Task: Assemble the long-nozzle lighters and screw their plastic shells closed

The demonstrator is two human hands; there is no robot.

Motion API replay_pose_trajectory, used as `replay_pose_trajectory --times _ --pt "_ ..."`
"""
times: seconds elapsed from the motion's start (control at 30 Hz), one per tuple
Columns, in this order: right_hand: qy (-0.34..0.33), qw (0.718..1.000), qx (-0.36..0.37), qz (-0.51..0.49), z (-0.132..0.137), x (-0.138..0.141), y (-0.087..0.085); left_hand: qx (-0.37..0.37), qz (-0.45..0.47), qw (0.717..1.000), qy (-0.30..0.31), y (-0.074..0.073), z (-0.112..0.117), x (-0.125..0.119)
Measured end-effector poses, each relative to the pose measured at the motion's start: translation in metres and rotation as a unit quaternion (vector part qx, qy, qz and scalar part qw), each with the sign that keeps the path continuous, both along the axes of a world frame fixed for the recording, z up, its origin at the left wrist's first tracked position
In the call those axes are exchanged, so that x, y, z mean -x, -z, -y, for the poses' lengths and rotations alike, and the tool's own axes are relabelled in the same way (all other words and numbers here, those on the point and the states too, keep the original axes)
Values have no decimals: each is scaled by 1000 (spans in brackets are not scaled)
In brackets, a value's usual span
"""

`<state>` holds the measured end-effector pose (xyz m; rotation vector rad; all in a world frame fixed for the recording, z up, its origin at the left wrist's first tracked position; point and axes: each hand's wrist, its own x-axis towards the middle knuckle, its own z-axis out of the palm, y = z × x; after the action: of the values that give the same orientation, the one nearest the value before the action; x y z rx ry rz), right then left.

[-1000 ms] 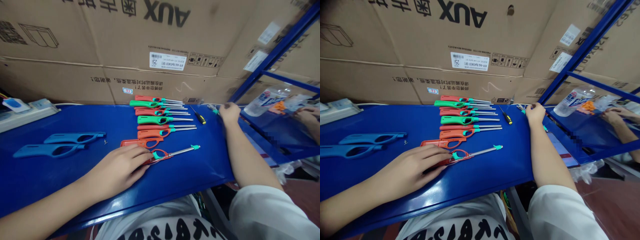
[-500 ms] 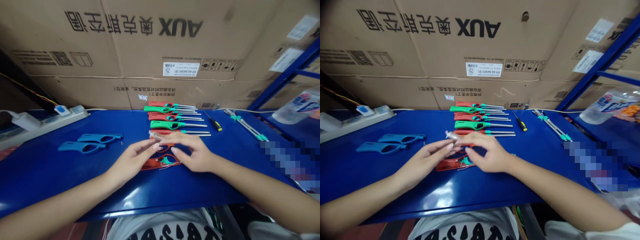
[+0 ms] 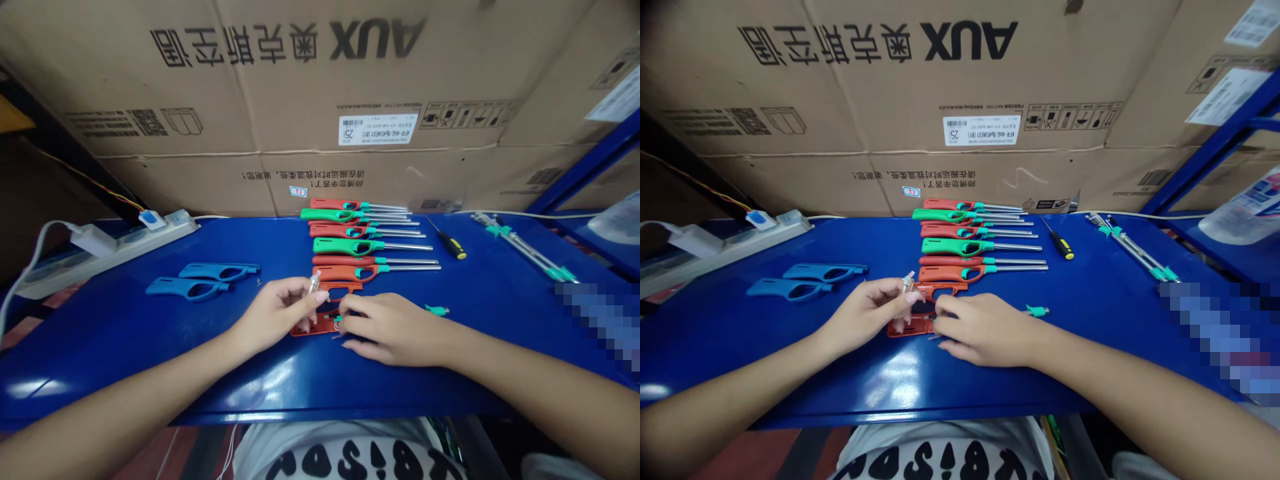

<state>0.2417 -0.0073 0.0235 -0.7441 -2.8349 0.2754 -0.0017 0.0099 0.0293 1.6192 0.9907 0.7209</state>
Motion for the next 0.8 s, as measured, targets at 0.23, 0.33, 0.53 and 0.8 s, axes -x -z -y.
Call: replay_pose_trajectory --times 0.23,0.33,0.53,0.8 --pt "69 989 88 -97 3 5 0 -69 -48 996 35 6 2 3" --pt "115 953 212 -185 -1 6 1 -87 -51 994 52 7 4 3" --pt "165 804 521 -235 -18 3 8 -77 -77 992 68 7 5 4" --pt "134 822 485 -265 -17 2 14 -82 -82 991 73 13 3 6"
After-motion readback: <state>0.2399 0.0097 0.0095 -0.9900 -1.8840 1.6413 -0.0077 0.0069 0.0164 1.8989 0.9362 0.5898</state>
